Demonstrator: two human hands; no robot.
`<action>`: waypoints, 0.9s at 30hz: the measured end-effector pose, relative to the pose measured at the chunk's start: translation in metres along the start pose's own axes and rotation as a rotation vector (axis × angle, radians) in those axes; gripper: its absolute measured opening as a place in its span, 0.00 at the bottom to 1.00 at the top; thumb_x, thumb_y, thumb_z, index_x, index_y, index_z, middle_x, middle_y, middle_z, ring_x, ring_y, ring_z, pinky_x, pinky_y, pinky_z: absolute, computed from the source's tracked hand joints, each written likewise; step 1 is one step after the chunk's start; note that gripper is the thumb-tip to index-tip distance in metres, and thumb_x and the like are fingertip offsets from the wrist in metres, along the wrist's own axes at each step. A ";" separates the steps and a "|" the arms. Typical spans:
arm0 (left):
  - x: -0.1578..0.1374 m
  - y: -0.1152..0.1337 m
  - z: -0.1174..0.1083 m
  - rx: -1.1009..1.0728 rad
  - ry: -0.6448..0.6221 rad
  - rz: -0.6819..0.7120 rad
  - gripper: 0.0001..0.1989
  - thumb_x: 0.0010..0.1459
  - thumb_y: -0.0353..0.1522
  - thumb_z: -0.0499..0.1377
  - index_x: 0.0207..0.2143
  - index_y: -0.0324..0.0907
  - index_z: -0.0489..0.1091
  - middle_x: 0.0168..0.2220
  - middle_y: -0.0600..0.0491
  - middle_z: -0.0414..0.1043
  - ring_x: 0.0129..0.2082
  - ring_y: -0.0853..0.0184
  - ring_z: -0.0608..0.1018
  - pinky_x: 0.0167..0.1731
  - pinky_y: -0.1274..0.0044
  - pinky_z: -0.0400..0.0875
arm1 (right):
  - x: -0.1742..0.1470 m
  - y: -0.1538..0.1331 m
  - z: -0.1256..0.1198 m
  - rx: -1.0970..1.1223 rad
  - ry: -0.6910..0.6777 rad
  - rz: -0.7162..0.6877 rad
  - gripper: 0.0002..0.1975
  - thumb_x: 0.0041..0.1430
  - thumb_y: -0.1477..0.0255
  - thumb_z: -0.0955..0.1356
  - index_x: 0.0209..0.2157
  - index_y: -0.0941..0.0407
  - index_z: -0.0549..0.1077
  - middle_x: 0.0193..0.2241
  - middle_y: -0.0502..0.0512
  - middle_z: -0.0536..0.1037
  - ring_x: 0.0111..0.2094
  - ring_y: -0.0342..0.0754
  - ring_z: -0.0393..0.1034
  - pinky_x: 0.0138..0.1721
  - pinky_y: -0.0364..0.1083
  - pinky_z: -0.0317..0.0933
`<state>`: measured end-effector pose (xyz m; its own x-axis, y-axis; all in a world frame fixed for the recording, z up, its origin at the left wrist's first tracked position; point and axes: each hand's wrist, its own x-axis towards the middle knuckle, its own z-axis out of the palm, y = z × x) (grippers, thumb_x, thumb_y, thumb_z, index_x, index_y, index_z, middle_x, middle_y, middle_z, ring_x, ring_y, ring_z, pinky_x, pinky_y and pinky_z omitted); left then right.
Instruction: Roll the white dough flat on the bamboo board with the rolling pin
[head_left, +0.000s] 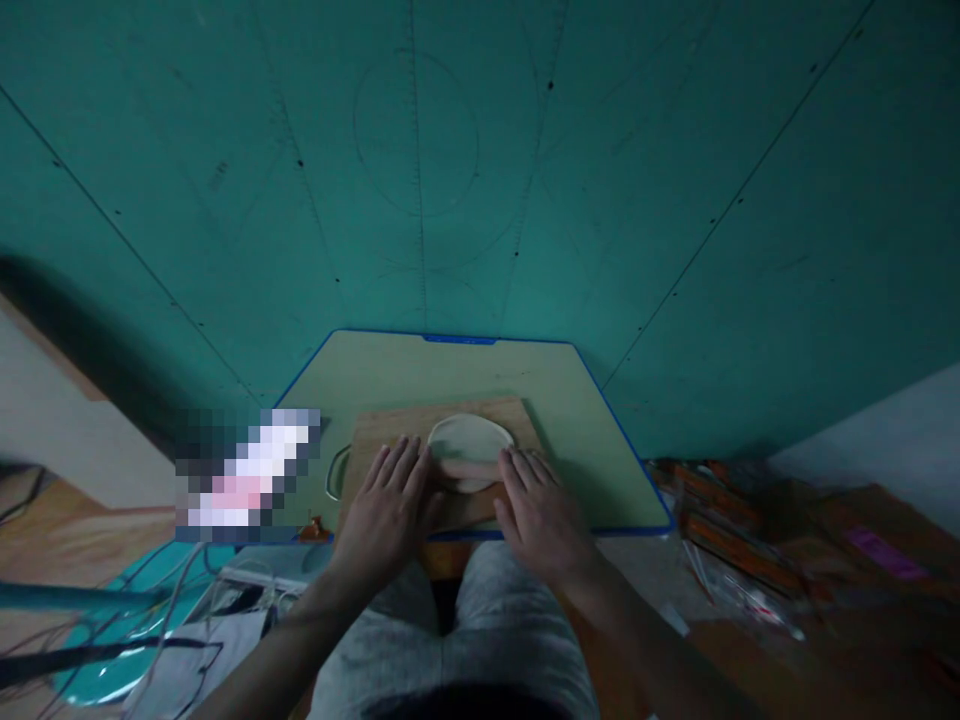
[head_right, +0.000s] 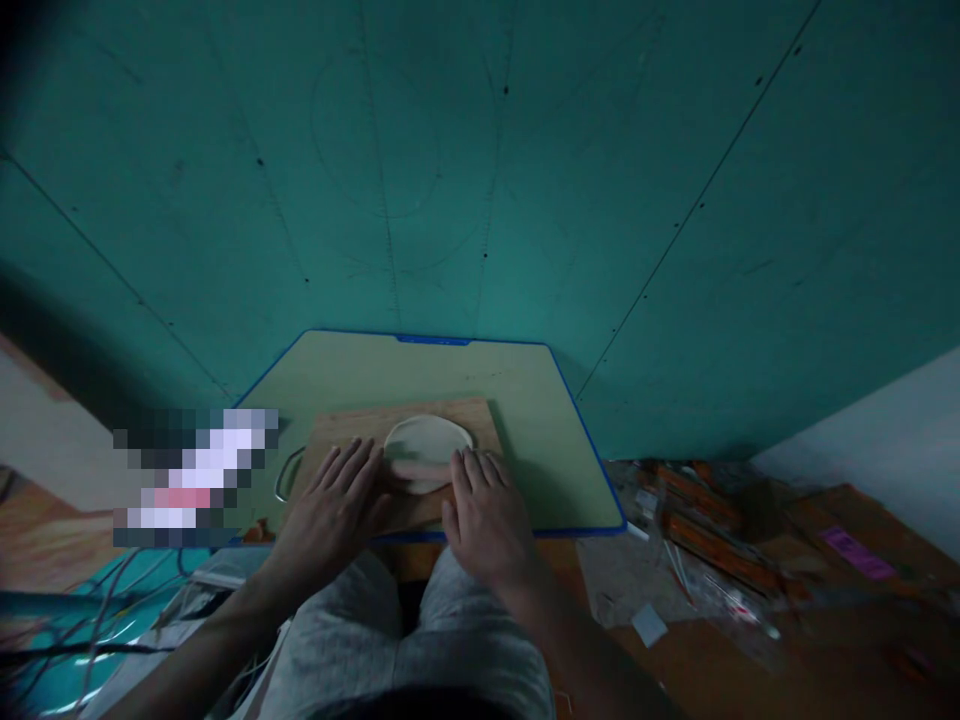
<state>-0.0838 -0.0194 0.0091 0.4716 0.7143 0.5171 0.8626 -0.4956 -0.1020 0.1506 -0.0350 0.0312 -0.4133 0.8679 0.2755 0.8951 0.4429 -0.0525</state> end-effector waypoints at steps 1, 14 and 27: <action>0.003 -0.003 0.000 -0.013 -0.009 0.006 0.27 0.70 0.40 0.45 0.60 0.28 0.64 0.59 0.32 0.69 0.62 0.47 0.69 0.58 0.56 0.68 | -0.007 -0.006 0.001 -0.005 0.020 0.017 0.29 0.64 0.70 0.61 0.64 0.70 0.63 0.62 0.71 0.67 0.61 0.62 0.63 0.63 0.59 0.57; 0.101 -0.016 0.038 -0.166 -0.216 0.184 0.20 0.69 0.33 0.45 0.56 0.36 0.69 0.60 0.38 0.70 0.64 0.53 0.68 0.63 0.57 0.60 | -0.014 -0.029 0.016 -0.005 0.152 0.212 0.34 0.69 0.60 0.59 0.65 0.73 0.58 0.63 0.77 0.64 0.66 0.66 0.54 0.65 0.64 0.50; 0.189 -0.018 0.076 -0.247 -0.295 -0.063 0.18 0.69 0.33 0.45 0.45 0.40 0.74 0.49 0.45 0.77 0.52 0.61 0.76 0.53 0.71 0.69 | 0.062 0.063 -0.011 -0.146 -0.149 0.301 0.21 0.73 0.64 0.55 0.51 0.54 0.76 0.54 0.65 0.75 0.57 0.62 0.65 0.57 0.60 0.56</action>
<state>0.0041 0.1624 0.0440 0.4829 0.8406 0.2453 0.8383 -0.5247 0.1479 0.1829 0.0438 0.0560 -0.1378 0.9826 0.1246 0.9904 0.1350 0.0302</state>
